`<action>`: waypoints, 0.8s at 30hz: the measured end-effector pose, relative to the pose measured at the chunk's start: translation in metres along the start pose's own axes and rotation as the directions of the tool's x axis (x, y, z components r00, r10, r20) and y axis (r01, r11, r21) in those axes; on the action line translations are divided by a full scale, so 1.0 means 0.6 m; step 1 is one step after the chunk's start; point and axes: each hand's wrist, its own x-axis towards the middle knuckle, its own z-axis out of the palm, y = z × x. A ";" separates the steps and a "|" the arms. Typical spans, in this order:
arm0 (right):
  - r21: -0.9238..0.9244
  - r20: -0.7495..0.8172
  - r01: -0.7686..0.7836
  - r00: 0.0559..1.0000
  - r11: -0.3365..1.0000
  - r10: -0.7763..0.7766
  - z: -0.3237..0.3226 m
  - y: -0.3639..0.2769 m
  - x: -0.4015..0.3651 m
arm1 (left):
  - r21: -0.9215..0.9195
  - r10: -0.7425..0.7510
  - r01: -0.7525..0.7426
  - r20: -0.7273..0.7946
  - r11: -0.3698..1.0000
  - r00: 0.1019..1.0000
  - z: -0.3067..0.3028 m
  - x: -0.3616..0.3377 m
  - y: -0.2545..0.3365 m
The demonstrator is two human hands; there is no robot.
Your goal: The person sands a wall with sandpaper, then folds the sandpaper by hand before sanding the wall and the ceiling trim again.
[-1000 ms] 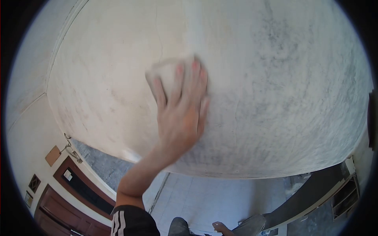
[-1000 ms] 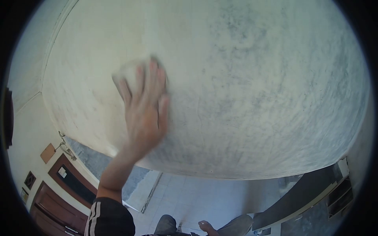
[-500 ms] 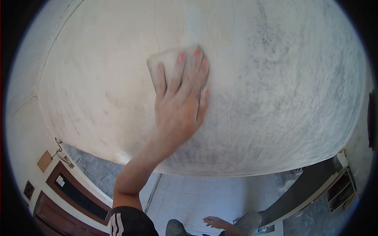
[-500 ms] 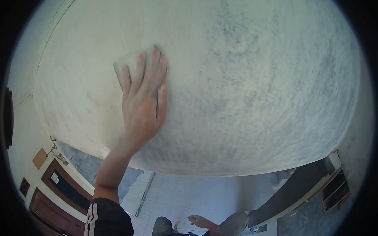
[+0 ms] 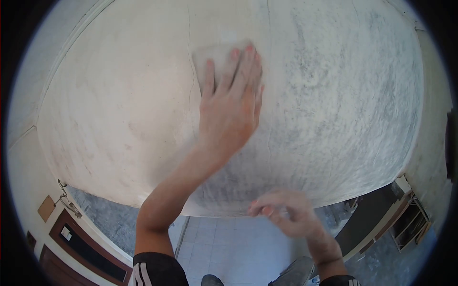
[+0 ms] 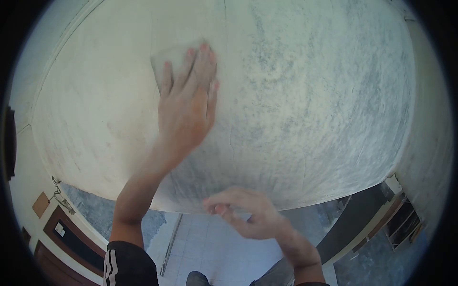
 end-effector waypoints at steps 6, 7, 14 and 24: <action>-0.219 -0.268 0.168 0.937 0.961 -0.225 -0.079 -0.069 0.126 | 0.117 0.116 -0.118 0.025 0.986 0.993 -0.016 0.022 -0.052; -0.322 -0.267 0.150 0.933 0.935 -0.242 -0.087 -0.073 0.142 | 0.180 0.113 -0.107 -0.023 0.978 0.993 -0.015 0.052 -0.062; -0.692 -0.092 0.465 0.702 0.552 -0.706 -0.115 -0.065 0.349 | -0.093 0.171 -0.161 0.109 0.983 0.979 -0.006 -0.030 0.014; -0.655 0.182 0.539 0.793 0.530 -0.581 -0.072 -0.024 0.428 | -0.130 0.153 -0.153 -0.015 0.980 0.988 0.026 0.048 -0.051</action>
